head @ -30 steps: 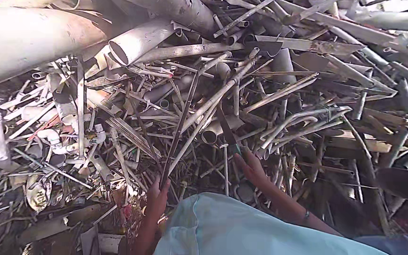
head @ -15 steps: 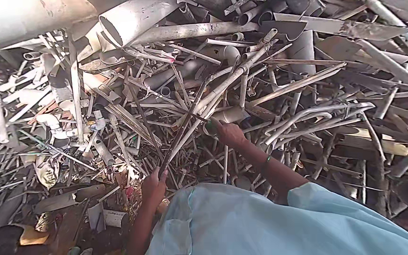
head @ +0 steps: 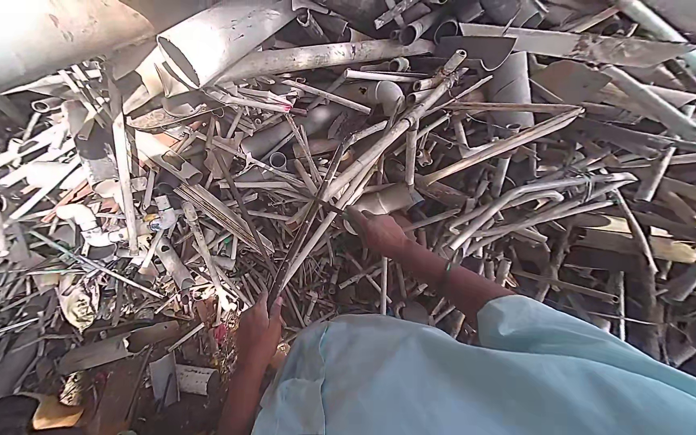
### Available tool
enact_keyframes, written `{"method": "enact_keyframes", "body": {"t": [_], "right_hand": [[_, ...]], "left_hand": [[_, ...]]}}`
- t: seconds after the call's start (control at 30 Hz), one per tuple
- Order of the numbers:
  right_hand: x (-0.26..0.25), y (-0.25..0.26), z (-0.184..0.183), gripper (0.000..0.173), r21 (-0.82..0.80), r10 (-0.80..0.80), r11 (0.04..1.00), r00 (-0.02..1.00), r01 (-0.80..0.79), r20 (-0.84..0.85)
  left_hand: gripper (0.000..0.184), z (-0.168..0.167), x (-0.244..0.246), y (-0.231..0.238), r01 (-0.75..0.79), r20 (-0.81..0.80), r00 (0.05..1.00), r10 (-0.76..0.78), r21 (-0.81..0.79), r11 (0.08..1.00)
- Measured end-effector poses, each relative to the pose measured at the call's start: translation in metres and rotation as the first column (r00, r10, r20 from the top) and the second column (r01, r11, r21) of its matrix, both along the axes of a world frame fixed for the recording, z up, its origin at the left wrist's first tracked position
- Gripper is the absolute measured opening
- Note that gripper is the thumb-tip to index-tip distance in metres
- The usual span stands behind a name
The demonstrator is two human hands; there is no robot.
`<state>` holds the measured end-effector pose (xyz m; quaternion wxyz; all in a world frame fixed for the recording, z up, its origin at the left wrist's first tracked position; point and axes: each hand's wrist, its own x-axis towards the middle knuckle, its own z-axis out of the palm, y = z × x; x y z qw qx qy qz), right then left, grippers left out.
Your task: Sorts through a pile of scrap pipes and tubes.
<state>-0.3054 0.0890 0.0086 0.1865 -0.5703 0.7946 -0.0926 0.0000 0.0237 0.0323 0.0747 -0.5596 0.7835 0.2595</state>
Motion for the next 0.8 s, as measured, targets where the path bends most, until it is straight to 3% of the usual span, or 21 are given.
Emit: {"method": "enact_keyframes", "body": {"t": [0.07, 0.1, 0.27, 0.3, 0.4, 0.47, 0.57, 0.63, 0.67, 0.73, 0.8], "right_hand": [[0.025, 0.009, -0.006, 0.052, -0.041, 0.214, 0.976, 0.977, -0.214, -0.006], [0.023, 0.009, -0.011, 0.052, -0.074, 0.232, 0.970, 0.972, -0.234, -0.028], [-0.038, -0.020, 0.000, 0.049, -0.063, -0.185, 0.981, 0.981, 0.181, -0.065], [-0.029, -0.018, 0.003, 0.048, -0.043, -0.150, 0.988, 0.987, 0.148, -0.059], [0.026, 0.006, 0.004, 0.053, -0.021, 0.189, 0.982, 0.982, -0.189, 0.002], [0.025, 0.007, -0.005, 0.054, -0.069, 0.233, 0.970, 0.972, -0.233, -0.016], [-0.029, -0.014, -0.013, 0.048, -0.096, -0.102, 0.990, 0.994, 0.099, -0.030], [-0.041, -0.022, -0.008, 0.048, -0.099, -0.196, 0.977, 0.980, 0.191, -0.042], [-0.030, -0.019, -0.003, 0.050, -0.048, -0.154, 0.987, 0.988, 0.152, -0.031], [0.013, -0.001, 0.001, 0.053, 0.020, 0.114, 0.993, 0.993, -0.114, 0.038], [0.043, 0.014, -0.004, 0.055, -0.005, 0.345, 0.938, 0.937, -0.345, 0.049]], "left_hand": [[0.046, 0.002, -0.001, 0.001, 0.007, 0.029, 1.000, -0.005, -0.043, 0.999], [0.044, 0.003, 0.000, 0.002, 0.015, 0.031, 0.999, -0.012, -0.070, 0.997], [0.043, -0.001, 0.002, 0.015, 0.068, 0.034, 0.998, -0.061, -0.271, 0.960], [0.042, -0.002, 0.002, 0.015, 0.076, 0.029, 0.997, -0.071, -0.298, 0.952], [0.044, -0.004, 0.001, 0.015, 0.078, 0.038, 0.997, -0.070, -0.271, 0.959], [0.043, -0.006, 0.002, 0.015, 0.070, 0.016, 0.998, -0.068, -0.249, 0.966], [0.041, -0.008, 0.002, 0.018, 0.047, -0.014, 0.999, -0.051, -0.193, 0.980], [0.043, -0.005, 0.000, 0.016, 0.035, 0.016, 0.999, -0.033, -0.141, 0.989], [0.044, -0.004, -0.001, 0.015, 0.030, 0.029, 0.999, -0.027, -0.107, 0.994], [0.046, -0.003, -0.004, 0.013, 0.017, 0.055, 0.998, -0.016, -0.023, 1.000], [0.047, -0.006, -0.003, 0.010, 0.013, 0.055, 0.998, -0.015, 0.036, 0.999]]}}
